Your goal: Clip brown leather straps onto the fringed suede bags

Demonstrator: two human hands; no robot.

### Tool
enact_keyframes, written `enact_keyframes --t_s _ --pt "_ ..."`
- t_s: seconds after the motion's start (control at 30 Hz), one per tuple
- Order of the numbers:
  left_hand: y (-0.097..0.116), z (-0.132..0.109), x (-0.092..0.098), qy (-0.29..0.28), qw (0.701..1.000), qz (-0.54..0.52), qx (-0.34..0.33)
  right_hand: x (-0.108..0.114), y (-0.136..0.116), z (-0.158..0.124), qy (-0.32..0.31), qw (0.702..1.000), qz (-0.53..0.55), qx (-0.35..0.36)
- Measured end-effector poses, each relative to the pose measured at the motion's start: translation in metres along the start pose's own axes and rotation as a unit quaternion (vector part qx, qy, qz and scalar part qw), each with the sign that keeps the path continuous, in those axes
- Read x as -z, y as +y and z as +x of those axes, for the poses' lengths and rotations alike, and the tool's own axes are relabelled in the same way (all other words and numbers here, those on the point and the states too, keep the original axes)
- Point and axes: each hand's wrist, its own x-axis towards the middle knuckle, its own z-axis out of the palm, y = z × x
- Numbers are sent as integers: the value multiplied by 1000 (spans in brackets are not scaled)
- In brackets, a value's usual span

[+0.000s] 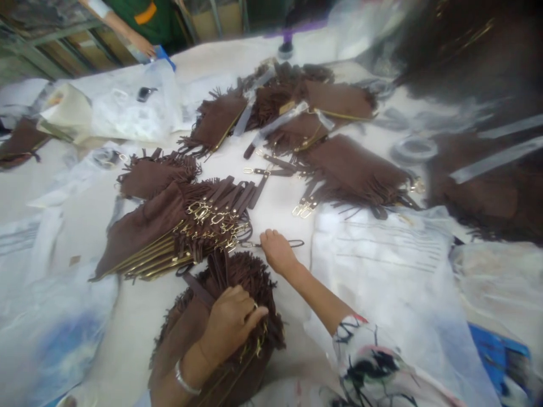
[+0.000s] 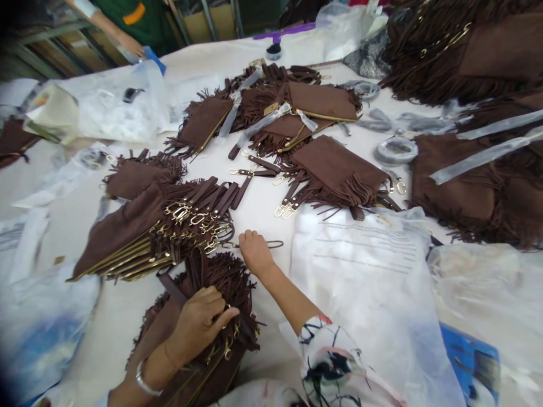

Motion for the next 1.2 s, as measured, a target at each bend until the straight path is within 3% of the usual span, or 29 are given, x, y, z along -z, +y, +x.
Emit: enact_keyframes --t_s 0.1,0.27,0.4,0.47,0.7,0.87,1.03,1.2 --pt "6 8 -1 -43 998 36 -17 8 4 -40 -4 997 62 -54" --pt "12 13 7 -159 979 21 -128 23 -1 -124 -3 976 191 -110" --pt "17 14 18 -167 982 13 -87 21 -14 -169 -16 914 374 -155" --pt "19 18 22 -164 984 3 -69 14 -18 -182 -10 896 412 -164" --pt "18 26 4 -179 983 45 3 -25 -13 -196 27 881 418 -222" --pt "14 22 -2 -126 992 17 11 -47 -13 -189 26 843 483 -234" --pt "7 20 0 -86 988 -121 36 -56 -20 -179 2 794 544 -271" --pt "-6 11 1 -17 946 -305 111 -52 -22 -173 -10 748 598 -289"
